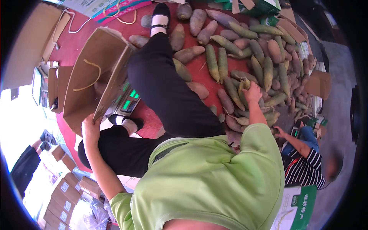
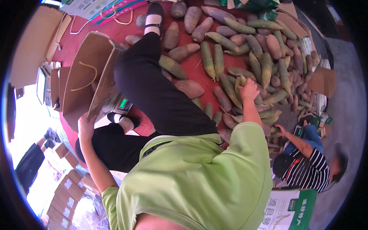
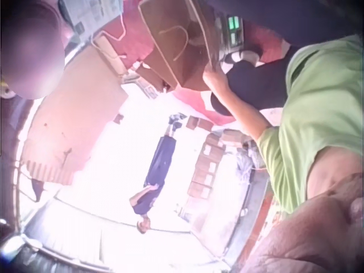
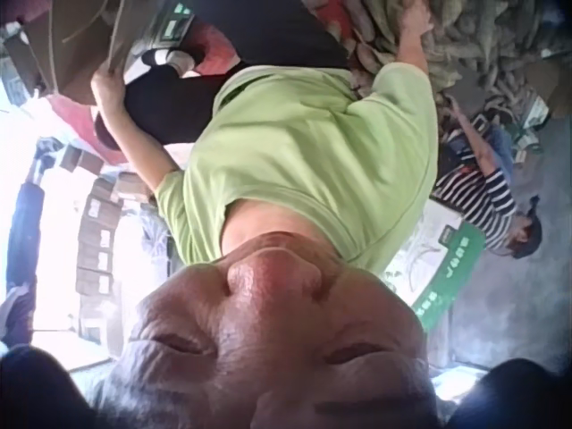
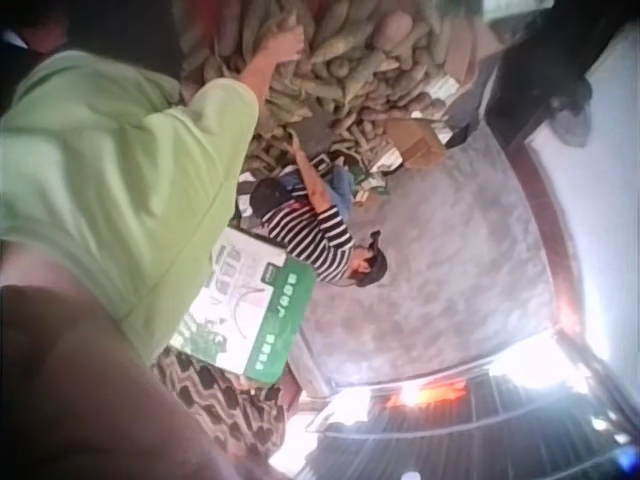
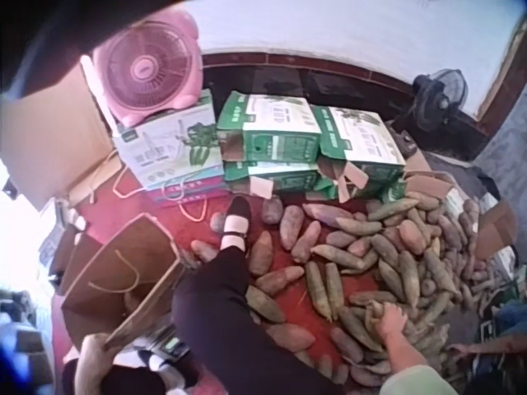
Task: Sorting, weighing, and packing green radishes into boxes and bags.
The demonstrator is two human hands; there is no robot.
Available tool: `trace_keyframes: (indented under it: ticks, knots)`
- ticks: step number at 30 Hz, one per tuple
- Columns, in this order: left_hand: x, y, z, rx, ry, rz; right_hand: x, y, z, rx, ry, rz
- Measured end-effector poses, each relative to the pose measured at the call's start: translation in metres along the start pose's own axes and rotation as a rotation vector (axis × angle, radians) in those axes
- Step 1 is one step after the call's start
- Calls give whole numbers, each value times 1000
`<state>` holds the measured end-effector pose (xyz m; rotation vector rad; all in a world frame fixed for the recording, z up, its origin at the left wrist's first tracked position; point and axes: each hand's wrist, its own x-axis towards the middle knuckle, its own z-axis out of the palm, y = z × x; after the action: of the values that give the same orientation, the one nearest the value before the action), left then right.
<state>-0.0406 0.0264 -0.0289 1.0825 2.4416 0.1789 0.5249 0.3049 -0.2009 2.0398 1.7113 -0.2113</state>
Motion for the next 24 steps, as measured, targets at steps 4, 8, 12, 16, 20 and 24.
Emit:
trace_keyframes:
  ticks: [4, 8, 12, 16, 20, 24]
  knots:
    - [-1, 3, -5, 16, -17, -6, 4, -20, -29, 309, 84, -114]
    - [0, 3, -4, -29, -19, -17, 27, -57, -60, 968, 93, -449]
    - [-2, 4, -4, -34, -30, -25, -23, -137, -165, 1290, 34, -679]
    - [-5, 2, -4, -27, -19, -62, -83, -208, -262, 1487, -8, -1094]
    - [-5, 6, -7, -8, -42, -71, -144, -272, -322, 1612, -297, -1399]
    - [-6, 2, -6, -44, 13, -5, -190, -338, -332, 1213, -442, -1622]
